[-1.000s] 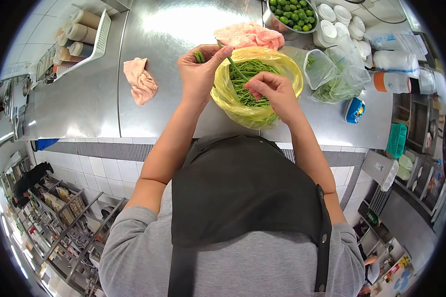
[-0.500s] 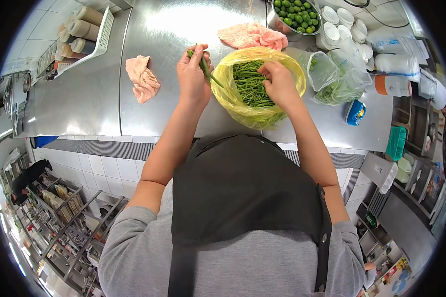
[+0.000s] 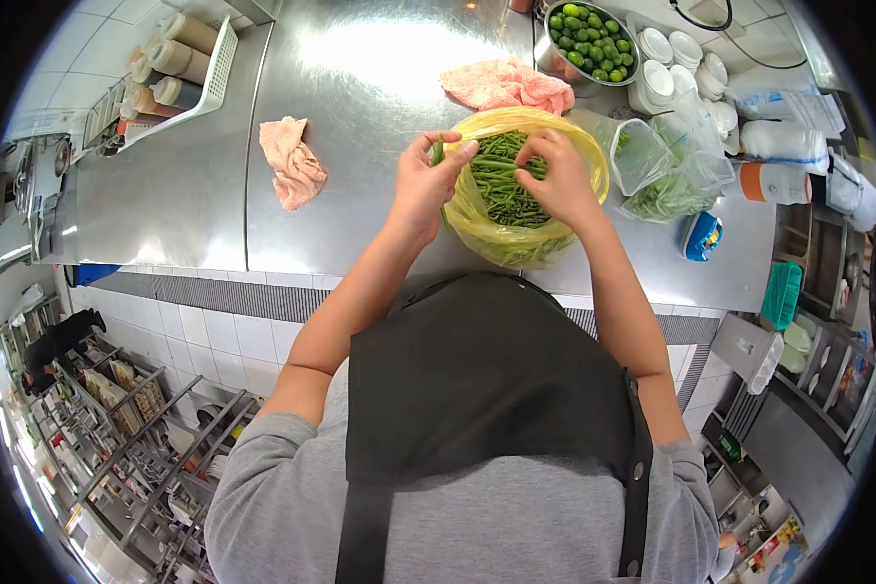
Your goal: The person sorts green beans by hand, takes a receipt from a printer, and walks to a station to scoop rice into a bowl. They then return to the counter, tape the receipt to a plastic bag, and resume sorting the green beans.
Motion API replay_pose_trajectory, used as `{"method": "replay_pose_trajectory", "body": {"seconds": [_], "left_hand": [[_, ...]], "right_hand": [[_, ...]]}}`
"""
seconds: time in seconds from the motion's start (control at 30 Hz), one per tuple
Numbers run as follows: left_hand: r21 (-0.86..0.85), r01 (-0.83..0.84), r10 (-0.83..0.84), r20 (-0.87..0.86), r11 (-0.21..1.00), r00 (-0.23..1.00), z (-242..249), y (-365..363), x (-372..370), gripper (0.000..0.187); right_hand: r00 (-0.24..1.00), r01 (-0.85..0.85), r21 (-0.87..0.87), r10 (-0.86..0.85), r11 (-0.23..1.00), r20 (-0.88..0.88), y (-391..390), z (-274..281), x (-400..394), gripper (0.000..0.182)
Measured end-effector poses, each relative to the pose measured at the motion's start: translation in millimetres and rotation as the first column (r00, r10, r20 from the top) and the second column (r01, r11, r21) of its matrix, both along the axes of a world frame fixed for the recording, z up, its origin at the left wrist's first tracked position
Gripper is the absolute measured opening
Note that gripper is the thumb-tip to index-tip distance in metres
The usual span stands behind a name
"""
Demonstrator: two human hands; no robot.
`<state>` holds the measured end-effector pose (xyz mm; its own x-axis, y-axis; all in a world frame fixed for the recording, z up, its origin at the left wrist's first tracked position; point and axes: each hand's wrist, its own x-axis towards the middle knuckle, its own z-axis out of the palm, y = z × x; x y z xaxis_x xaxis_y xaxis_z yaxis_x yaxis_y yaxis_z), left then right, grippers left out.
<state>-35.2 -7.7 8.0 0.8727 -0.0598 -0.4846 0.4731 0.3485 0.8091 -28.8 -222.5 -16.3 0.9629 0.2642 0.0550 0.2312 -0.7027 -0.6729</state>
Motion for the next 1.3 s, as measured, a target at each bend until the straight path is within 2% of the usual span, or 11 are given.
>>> {"method": "replay_pose_trajectory", "body": {"seconds": [0.17,0.37,0.43,0.57,0.63,0.77,0.83,0.87,0.9,1.0,1.3], "left_hand": [[0.111,0.196,-0.215,0.2,0.974,0.956,-1,-15,-6,0.02],[0.028,0.192,-0.19,0.329,0.981,0.925,-5,-31,4,0.014],[0.134,0.233,-0.265,0.337,0.963,0.903,-10,-28,7,0.014],[0.298,0.303,-0.396,0.333,0.905,0.856,-8,-22,7,0.013],[0.332,0.283,-0.395,0.343,0.9,0.852,-8,-22,5,0.014],[0.28,0.146,-0.252,0.392,0.949,0.885,-5,-26,1,0.011],[0.19,0.097,-0.165,0.387,0.977,0.907,1,-28,3,0.012],[0.1,0.05,-0.084,0.371,0.994,0.925,3,-28,4,0.014],[0.101,0.044,-0.079,0.371,0.994,0.925,2,-22,6,0.014],[-0.225,0.011,-0.01,0.007,0.974,1.0,-4,-2,21,0.018],[-0.405,-0.204,0.169,-0.121,0.891,0.978,-4,9,42,0.02]], "right_hand": [[0.936,0.288,0.523,-0.119,0.802,-0.332,0,23,-24,0.015],[0.957,0.206,0.574,-0.041,0.793,-0.288,12,17,-37,0.019],[0.933,0.357,0.722,-0.184,0.593,-0.31,17,26,-30,0.017],[0.972,0.223,0.719,-0.093,0.658,-0.217,11,33,-18,0.014],[0.996,0.085,0.438,-0.061,0.895,-0.069,10,33,-14,0.01],[0.989,0.146,0.531,-0.126,0.835,-0.075,24,27,-9,0.007],[0.768,0.637,0.77,0.125,-0.044,-0.628,24,26,-6,0.003],[0.738,0.674,0.725,0.139,-0.142,-0.66,19,20,-3,0.001],[0.737,0.675,0.724,0.144,-0.139,-0.66,16,12,-5,0.001],[0.805,0.519,0.585,-0.126,0.623,-0.579,8,2,-10,0.011],[0.849,0.371,0.637,0.03,0.676,-0.527,19,11,-32,0.017]]}}
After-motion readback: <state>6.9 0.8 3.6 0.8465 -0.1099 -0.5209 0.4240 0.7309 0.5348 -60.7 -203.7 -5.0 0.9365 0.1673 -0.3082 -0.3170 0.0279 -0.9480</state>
